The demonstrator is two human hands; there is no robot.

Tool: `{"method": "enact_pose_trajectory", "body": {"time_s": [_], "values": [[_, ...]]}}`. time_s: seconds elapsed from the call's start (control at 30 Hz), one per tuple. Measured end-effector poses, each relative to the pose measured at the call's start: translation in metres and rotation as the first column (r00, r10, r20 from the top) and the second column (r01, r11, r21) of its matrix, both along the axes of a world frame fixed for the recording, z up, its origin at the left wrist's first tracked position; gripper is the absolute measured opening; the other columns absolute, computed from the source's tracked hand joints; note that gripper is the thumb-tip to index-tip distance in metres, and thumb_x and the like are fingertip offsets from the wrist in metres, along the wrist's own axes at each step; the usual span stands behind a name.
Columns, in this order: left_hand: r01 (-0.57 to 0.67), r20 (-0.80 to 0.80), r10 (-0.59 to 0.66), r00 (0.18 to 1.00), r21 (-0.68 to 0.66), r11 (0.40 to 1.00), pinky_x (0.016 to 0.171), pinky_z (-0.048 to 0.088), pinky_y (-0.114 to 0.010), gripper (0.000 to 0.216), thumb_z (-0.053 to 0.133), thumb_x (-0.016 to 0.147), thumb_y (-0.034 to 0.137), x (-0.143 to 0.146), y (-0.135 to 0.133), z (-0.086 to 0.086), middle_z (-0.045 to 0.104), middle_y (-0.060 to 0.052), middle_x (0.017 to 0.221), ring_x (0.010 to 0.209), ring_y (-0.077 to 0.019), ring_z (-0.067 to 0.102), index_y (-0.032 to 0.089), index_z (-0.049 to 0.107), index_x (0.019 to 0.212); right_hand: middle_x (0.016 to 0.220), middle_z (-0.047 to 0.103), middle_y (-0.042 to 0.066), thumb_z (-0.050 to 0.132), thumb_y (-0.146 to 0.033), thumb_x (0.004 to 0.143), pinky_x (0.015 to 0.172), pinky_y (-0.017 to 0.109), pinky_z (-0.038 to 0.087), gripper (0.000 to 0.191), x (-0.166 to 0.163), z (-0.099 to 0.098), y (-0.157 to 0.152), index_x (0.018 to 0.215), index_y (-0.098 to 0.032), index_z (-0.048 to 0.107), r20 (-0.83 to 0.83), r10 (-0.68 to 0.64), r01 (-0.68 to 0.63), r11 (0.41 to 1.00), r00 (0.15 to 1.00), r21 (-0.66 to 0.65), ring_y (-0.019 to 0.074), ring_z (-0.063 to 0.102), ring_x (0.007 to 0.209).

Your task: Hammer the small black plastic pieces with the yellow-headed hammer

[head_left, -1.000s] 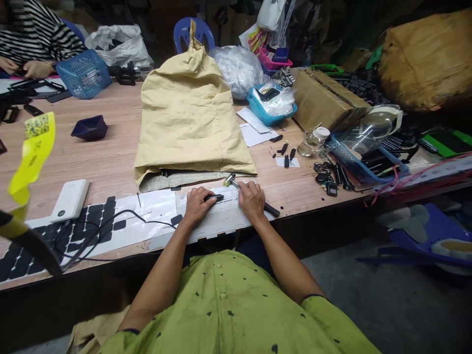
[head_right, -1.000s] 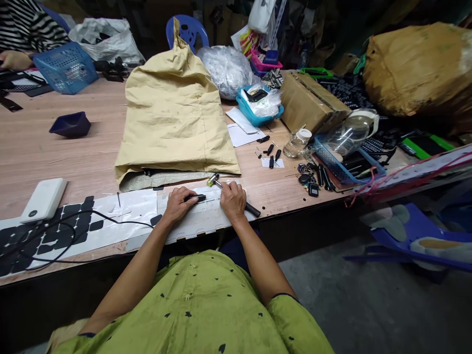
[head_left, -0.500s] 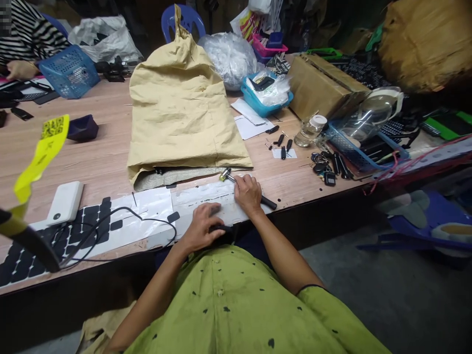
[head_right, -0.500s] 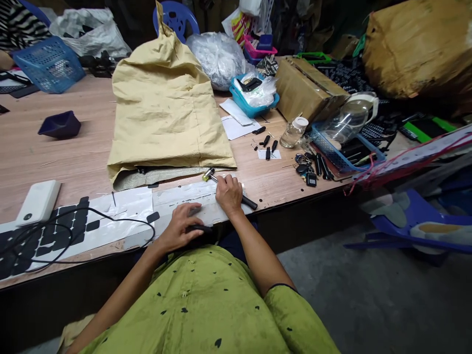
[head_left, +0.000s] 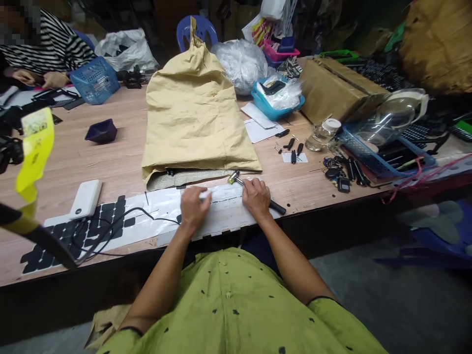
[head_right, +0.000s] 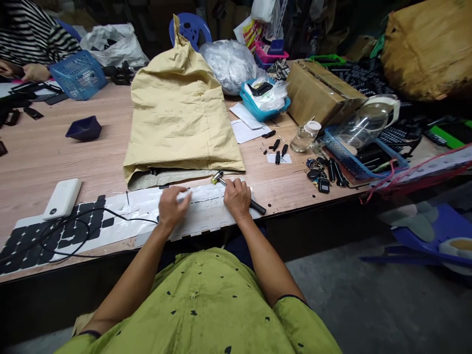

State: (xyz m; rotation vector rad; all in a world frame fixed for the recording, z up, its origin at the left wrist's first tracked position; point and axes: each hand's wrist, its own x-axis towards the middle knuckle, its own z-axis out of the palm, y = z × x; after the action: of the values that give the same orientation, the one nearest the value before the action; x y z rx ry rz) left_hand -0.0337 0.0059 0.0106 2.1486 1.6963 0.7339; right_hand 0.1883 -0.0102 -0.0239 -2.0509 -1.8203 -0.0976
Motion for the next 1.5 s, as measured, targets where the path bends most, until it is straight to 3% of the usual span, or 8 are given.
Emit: {"method": "enact_pose_trajectory", "body": {"time_s": [0.1, 0.17, 0.37, 0.6, 0.73, 0.9, 1.07, 1.5], "values": [[-0.460, 0.000, 0.460, 0.888, 0.012, 0.888, 0.094, 0.049, -0.050, 0.021, 0.056, 0.090, 0.034, -0.021, 0.050, 0.005, 0.069, -0.013, 0.100, 0.102, -0.0336, 0.060, 0.020, 0.070, 0.097, 0.097, 0.060, 0.010, 0.051, -0.019, 0.095, 0.073, 0.034, 0.033, 0.030, 0.000, 0.000, 0.000, 0.117, -0.024, 0.071, -0.001, 0.004, -0.004, 1.000, 1.000, 0.015, 0.0261, 0.047, 0.094], [-0.617, -0.004, 0.617, 0.787, -0.010, 0.787, 0.093, 0.050, -0.052, 0.021, 0.059, 0.087, 0.033, -0.031, 0.074, 0.005, 0.066, -0.015, 0.105, 0.107, -0.0368, 0.059, 0.019, 0.070, 0.099, 0.097, 0.060, 0.010, 0.052, -0.019, 0.095, 0.073, 0.034, 0.033, 0.030, -0.001, 0.000, 0.000, 0.117, -0.024, 0.071, 0.004, 0.001, -0.001, 1.000, 1.000, 0.007, 0.0260, 0.047, 0.094], [-0.678, -0.063, 0.676, 0.735, -0.096, 0.729, 0.095, 0.046, -0.063, 0.024, 0.064, 0.081, 0.032, -0.036, 0.104, 0.006, 0.062, -0.023, 0.118, 0.119, -0.0474, 0.053, 0.017, 0.069, 0.099, 0.097, 0.060, 0.010, 0.052, -0.019, 0.095, 0.074, 0.034, 0.033, 0.029, -0.002, 0.005, 0.000, 0.116, -0.023, 0.071, 0.014, -0.003, 0.004, 1.000, 1.000, -0.019, 0.0257, 0.048, 0.094], [-0.698, -0.141, 0.684, 0.716, -0.154, 0.699, 0.094, 0.046, -0.060, 0.021, 0.066, 0.080, 0.030, -0.041, 0.099, 0.013, 0.069, -0.022, 0.112, 0.115, -0.0448, 0.059, 0.017, 0.074, 0.094, 0.097, 0.061, 0.010, 0.051, -0.020, 0.096, 0.075, 0.034, 0.033, 0.028, -0.003, 0.007, 0.001, 0.115, -0.023, 0.072, 0.026, -0.003, 0.004, 1.000, 1.000, -0.024, 0.0256, 0.049, 0.093], [-0.587, -0.179, 0.565, 0.805, -0.108, 0.802, 0.093, 0.046, -0.057, 0.019, 0.068, 0.079, 0.036, -0.040, 0.067, 0.017, 0.073, -0.016, 0.096, 0.108, -0.0419, 0.060, 0.020, 0.076, 0.086, 0.096, 0.061, 0.010, 0.051, -0.020, 0.096, 0.074, 0.034, 0.032, 0.028, -0.004, 0.006, 0.001, 0.115, -0.023, 0.071, 0.040, -0.010, 0.011, 1.000, 0.999, -0.020, 0.0254, 0.048, 0.093], [-0.139, -0.135, 0.125, 0.983, -0.102, 0.985, 0.086, 0.047, -0.045, 0.019, 0.070, 0.083, 0.041, -0.009, 0.025, 0.011, 0.072, -0.008, 0.088, 0.095, -0.0312, 0.060, 0.024, 0.077, 0.087, 0.097, 0.061, 0.009, 0.052, -0.020, 0.095, 0.073, 0.033, 0.032, 0.028, -0.003, 0.005, 0.002, 0.116, -0.023, 0.072, 0.052, -0.011, 0.011, 1.000, 0.999, -0.010, 0.0252, 0.048, 0.093], [0.149, -0.063, -0.153, 0.986, -0.063, 0.987, 0.087, 0.045, -0.040, 0.013, 0.070, 0.085, 0.030, 0.018, 0.014, -0.011, 0.071, -0.006, 0.090, 0.094, -0.0267, 0.059, 0.025, 0.077, 0.095, 0.096, 0.061, 0.009, 0.053, -0.020, 0.096, 0.073, 0.033, 0.032, 0.028, -0.004, 0.004, 0.001, 0.116, -0.023, 0.072, 0.063, -0.011, 0.011, 1.000, 0.998, -0.008, 0.0248, 0.048, 0.093], [0.195, 0.005, -0.195, 0.981, -0.023, 0.981, 0.087, 0.043, -0.041, 0.020, 0.069, 0.088, 0.034, 0.021, 0.017, -0.032, 0.069, -0.005, 0.091, 0.093, -0.0257, 0.055, 0.028, 0.078, 0.104, 0.101, 0.070, 0.006, 0.047, -0.020, 0.098, 0.085, 0.030, 0.050, 0.036, 0.009, 0.016, -0.016, 0.123, -0.026, 0.073, -0.283, 0.141, -0.099, 0.982, 0.949, 0.158, 0.0208, 0.064, 0.095]]}}
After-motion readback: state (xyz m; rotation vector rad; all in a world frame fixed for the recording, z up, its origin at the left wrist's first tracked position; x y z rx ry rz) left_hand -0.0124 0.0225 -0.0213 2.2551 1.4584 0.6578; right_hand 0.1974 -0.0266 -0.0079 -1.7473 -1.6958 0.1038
